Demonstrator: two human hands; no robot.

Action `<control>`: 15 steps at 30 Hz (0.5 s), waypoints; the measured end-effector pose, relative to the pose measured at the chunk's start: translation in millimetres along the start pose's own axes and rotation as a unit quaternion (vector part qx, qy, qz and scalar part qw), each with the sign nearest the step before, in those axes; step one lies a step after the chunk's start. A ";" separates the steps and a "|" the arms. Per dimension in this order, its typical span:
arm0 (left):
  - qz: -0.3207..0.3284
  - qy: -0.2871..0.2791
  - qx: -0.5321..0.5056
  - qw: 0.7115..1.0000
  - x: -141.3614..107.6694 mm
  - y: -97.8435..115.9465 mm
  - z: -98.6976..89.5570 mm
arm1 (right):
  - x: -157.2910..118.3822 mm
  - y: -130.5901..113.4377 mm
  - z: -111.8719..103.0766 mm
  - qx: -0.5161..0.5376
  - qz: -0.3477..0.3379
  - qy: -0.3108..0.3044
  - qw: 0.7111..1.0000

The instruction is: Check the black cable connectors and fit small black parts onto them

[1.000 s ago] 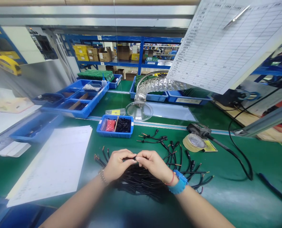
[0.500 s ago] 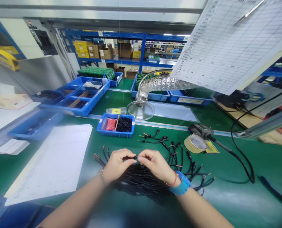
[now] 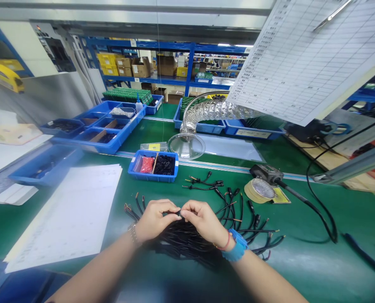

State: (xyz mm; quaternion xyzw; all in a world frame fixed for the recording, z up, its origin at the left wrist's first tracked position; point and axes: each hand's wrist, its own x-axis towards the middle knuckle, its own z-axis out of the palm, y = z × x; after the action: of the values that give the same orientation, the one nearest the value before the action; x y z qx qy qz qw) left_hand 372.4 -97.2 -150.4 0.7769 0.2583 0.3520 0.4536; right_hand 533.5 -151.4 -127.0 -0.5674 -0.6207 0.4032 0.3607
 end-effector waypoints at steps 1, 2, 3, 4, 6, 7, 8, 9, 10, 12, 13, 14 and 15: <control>-0.001 -0.001 0.000 1.000 -0.4 0.6 0.5 | 0.1 0.2 0.2 0.000 0.002 0.002 1.000; -0.001 -0.001 0.000 1.000 -0.9 1.3 1.0 | 0.1 0.4 0.5 0.000 0.003 0.003 1.000; -0.003 0.000 0.001 1.000 -1.4 2.0 1.4 | -0.1 0.5 1.1 0.002 0.004 0.003 1.000; -0.004 0.002 0.002 1.000 -1.8 2.5 1.7 | -0.4 0.5 1.7 0.006 0.006 0.002 1.000; -0.004 0.006 0.003 1.000 -2.6 2.9 2.3 | -1.3 0.1 3.3 0.022 0.009 -0.004 1.000; -0.004 0.006 0.003 1.000 -2.9 2.8 2.6 | -1.8 -0.3 4.1 0.031 0.012 -0.006 0.999; -0.003 0.006 0.002 1.000 -3.1 2.5 2.9 | -2.3 -0.8 4.7 0.041 0.018 -0.008 0.999; -0.001 0.005 0.001 1.000 -3.2 2.2 3.2 | -2.7 -1.4 5.1 0.049 0.025 -0.007 0.998; 0.001 0.005 0.001 1.000 -3.1 1.8 3.6 | -2.9 -2.0 5.2 0.056 0.033 -0.006 0.998; 0.000 0.007 0.000 1.000 -2.5 1.3 4.2 | -2.8 -3.4 4.1 0.069 0.048 -0.002 0.996; -0.003 0.009 -0.001 1.000 -2.0 1.2 4.3 | -2.3 -3.9 3.1 0.077 0.056 -0.005 0.995; -0.009 0.010 -0.002 1.000 -1.5 1.0 4.3 | -1.7 -4.4 1.7 0.087 0.064 -0.012 0.994; -0.015 0.012 -0.004 1.000 -1.0 0.9 4.0 | -0.8 -4.5 0.3 0.099 0.073 -0.024 0.992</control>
State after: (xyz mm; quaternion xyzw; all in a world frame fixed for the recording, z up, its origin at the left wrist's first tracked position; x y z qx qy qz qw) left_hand 375.0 -100.4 -151.3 0.7672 0.2739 0.3554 0.4584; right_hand 531.5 -152.3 -123.0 -0.5629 -0.5428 0.5016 0.3700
